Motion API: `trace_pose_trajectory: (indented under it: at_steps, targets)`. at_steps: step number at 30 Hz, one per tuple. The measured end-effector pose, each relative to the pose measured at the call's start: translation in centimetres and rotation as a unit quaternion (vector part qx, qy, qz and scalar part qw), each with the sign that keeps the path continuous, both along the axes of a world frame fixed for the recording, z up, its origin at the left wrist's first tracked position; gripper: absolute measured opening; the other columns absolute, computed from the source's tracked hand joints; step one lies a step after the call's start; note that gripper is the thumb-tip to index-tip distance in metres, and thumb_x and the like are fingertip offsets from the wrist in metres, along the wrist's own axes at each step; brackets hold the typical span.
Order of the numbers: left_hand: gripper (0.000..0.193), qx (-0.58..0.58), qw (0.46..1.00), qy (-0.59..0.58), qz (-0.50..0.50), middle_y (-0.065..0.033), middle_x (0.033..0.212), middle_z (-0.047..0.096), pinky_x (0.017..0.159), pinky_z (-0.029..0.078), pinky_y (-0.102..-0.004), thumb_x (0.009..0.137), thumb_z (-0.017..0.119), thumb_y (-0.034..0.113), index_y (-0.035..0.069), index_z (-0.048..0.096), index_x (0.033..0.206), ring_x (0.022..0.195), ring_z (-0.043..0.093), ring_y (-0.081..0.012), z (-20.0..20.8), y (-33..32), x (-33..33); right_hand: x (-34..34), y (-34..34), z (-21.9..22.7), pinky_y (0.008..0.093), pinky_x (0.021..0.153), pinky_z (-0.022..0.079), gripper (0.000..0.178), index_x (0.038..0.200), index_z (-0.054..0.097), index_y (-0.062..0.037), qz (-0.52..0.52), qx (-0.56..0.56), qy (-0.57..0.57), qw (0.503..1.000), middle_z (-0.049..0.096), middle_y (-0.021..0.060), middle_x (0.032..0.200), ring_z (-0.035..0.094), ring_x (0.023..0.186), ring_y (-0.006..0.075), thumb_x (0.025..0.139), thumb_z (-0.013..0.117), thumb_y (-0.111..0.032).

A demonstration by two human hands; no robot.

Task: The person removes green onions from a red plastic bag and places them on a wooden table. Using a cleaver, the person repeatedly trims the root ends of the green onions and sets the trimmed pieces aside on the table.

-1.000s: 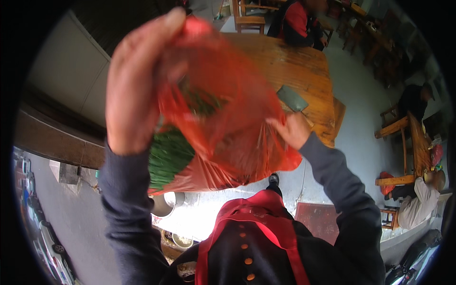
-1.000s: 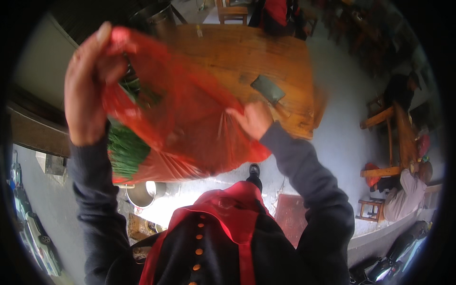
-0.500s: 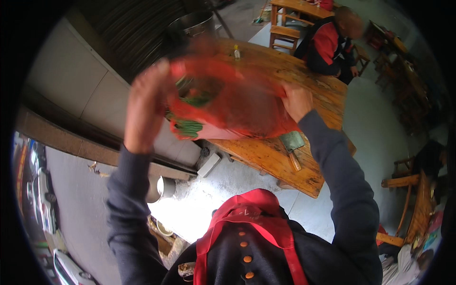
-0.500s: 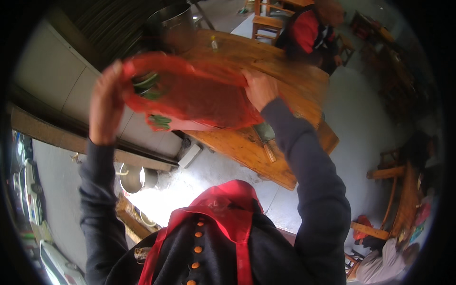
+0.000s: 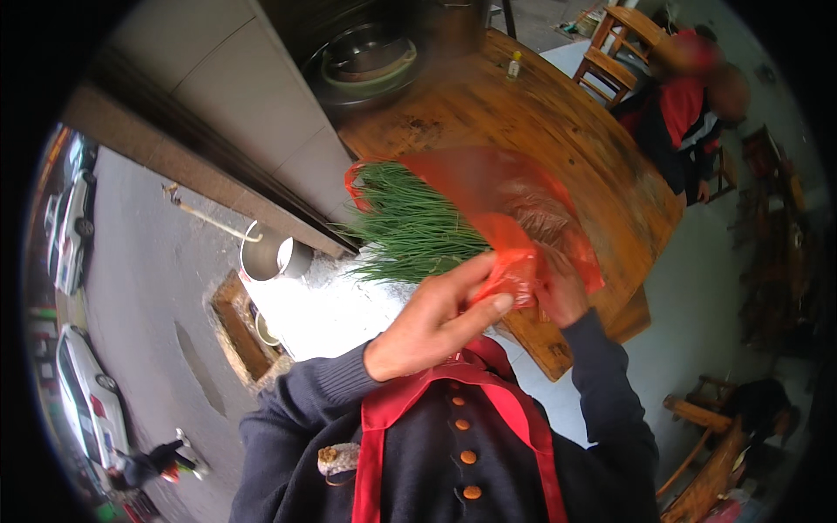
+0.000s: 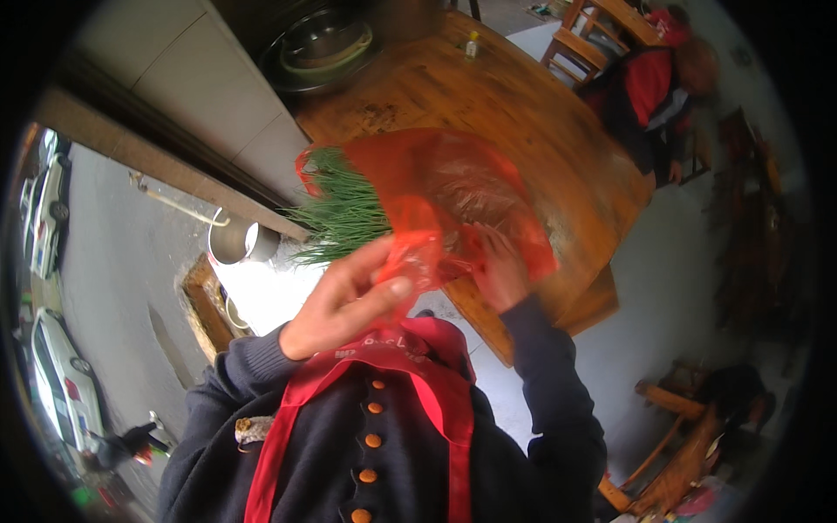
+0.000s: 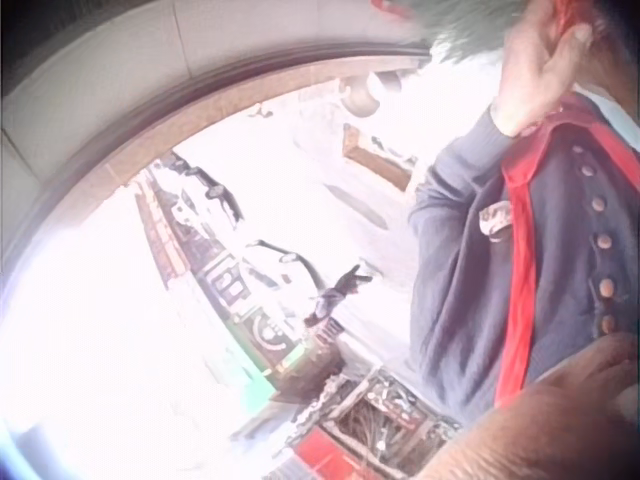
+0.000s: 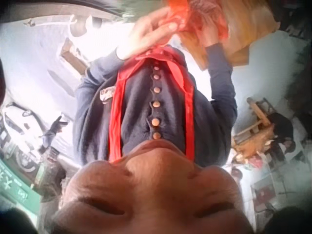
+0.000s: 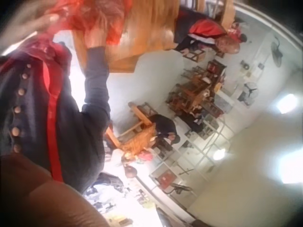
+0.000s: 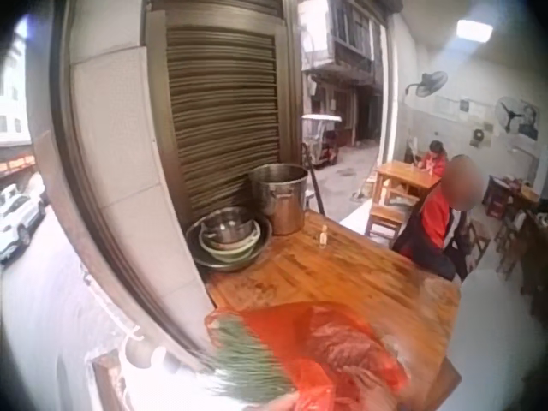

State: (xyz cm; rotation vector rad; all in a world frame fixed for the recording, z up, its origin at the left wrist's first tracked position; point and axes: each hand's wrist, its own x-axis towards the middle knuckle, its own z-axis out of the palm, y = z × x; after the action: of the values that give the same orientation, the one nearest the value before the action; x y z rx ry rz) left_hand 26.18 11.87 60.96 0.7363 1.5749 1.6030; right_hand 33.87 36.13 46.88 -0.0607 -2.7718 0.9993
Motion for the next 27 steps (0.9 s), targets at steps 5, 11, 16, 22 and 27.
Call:
trace_pose_trajectory:
  at_steps: [5,11,16,22,27]
  targets:
    - [0.025,0.046,0.984,0.16,0.058,-0.0188,0.067,0.054,0.055,0.043,-0.0384,0.093,0.058,0.02,0.0,0.05,0.104,0.058,0.056,-0.0355,-0.9,1.7,0.8,0.2,2.4,10.5,0.0307,0.094,0.045,0.062,0.141,0.036,-0.0069,0.058,-0.373,-0.136,0.916,0.055,0.0113,0.126,0.052,0.117,0.02,0.087,0.065,-0.011]
    - [0.03,0.056,0.943,0.326,0.044,-0.0229,0.064,0.055,0.055,0.044,-0.0463,0.089,0.06,0.017,-0.006,0.045,0.102,0.064,0.058,-0.0412,-3.0,3.5,2.4,-5.2,-1.8,15.2,0.0246,0.083,0.048,0.06,0.14,0.034,-0.0048,0.141,-0.314,-0.277,0.897,0.061,0.011,0.11,0.059,0.099,0.0143,0.089,0.064,-0.015]
    - [0.03,0.107,0.923,0.355,0.101,-0.0239,0.083,0.06,0.067,0.048,-0.0441,0.089,0.059,0.016,-0.005,0.052,0.109,0.08,0.06,-0.0411,-4.1,2.8,1.9,-8.9,-3.2,13.1,0.0228,0.076,0.05,0.034,0.125,0.054,0.0009,-0.017,-0.403,-0.268,0.875,0.064,0.0048,0.099,0.062,0.085,0.0094,0.092,0.054,-0.006]
    - [0.023,0.043,0.925,0.36,0.111,-0.0165,0.105,0.062,0.08,0.05,-0.0377,0.095,0.05,0.012,0.001,0.062,0.112,0.096,0.062,-0.0322,-6.4,-1.0,-7.1,-7.4,-1.2,14.1,0.0223,0.076,0.051,0.033,0.128,0.051,0.0032,-0.095,-0.59,-0.203,0.775,0.063,0.0063,0.104,0.061,0.086,0.0088,0.098,0.047,-0.008]
    - [0.026,-0.042,0.903,0.427,0.042,-0.0204,0.105,0.062,0.085,0.047,-0.0427,0.092,0.052,0.014,0.0,0.059,0.113,0.101,0.058,-0.0367,-13.0,5.8,-12.6,-5.6,-3.3,14.5,0.0214,0.076,0.05,0.035,0.129,0.049,0.0022,-0.094,-0.561,-0.157,0.808,0.06,0.006,0.11,0.059,0.089,0.0083,0.097,0.051,-0.012]
